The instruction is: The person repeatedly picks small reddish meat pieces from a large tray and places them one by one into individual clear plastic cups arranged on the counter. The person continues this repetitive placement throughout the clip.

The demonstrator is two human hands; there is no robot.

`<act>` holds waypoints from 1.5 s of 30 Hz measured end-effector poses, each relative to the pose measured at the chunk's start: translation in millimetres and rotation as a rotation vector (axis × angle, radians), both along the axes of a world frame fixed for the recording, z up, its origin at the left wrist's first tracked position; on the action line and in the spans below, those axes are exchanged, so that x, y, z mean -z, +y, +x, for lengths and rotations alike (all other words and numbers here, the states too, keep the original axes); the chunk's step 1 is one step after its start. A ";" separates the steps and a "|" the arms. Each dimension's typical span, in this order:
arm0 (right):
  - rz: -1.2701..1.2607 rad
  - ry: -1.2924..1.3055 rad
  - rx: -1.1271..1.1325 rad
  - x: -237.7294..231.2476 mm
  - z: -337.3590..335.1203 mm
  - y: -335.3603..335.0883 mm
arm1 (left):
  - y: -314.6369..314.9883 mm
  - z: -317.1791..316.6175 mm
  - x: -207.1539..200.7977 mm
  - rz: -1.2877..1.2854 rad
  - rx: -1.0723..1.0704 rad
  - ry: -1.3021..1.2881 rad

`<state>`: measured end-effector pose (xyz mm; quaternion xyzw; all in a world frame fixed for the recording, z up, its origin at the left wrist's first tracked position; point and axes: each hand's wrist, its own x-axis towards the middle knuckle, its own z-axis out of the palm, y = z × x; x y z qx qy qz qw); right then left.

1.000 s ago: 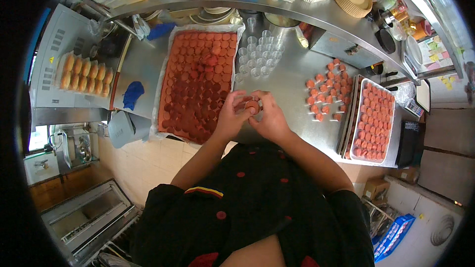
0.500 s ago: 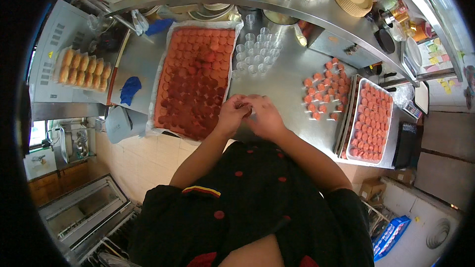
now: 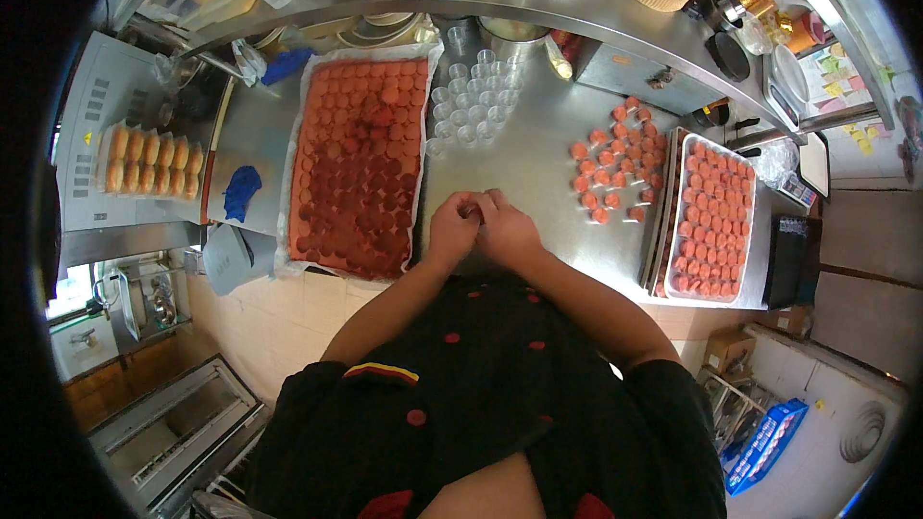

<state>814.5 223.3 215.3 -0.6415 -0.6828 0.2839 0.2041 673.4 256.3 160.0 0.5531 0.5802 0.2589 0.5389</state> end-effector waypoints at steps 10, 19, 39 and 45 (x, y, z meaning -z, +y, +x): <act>0.018 -0.153 -0.015 10.2 16.3 -7.1 | 8.3 15.0 -4.2 0.098 0.007 -0.009; -0.497 -0.451 0.181 94.8 93.6 -2.7 | 9.7 2.4 72.4 0.186 0.080 0.144; -0.342 -0.364 -0.267 132.1 -13.9 165.2 | 195.3 -191.2 93.0 0.193 -0.182 0.999; -0.395 -0.323 -0.201 137.3 -4.8 156.5 | 166.6 -193.4 86.9 0.136 -0.406 0.649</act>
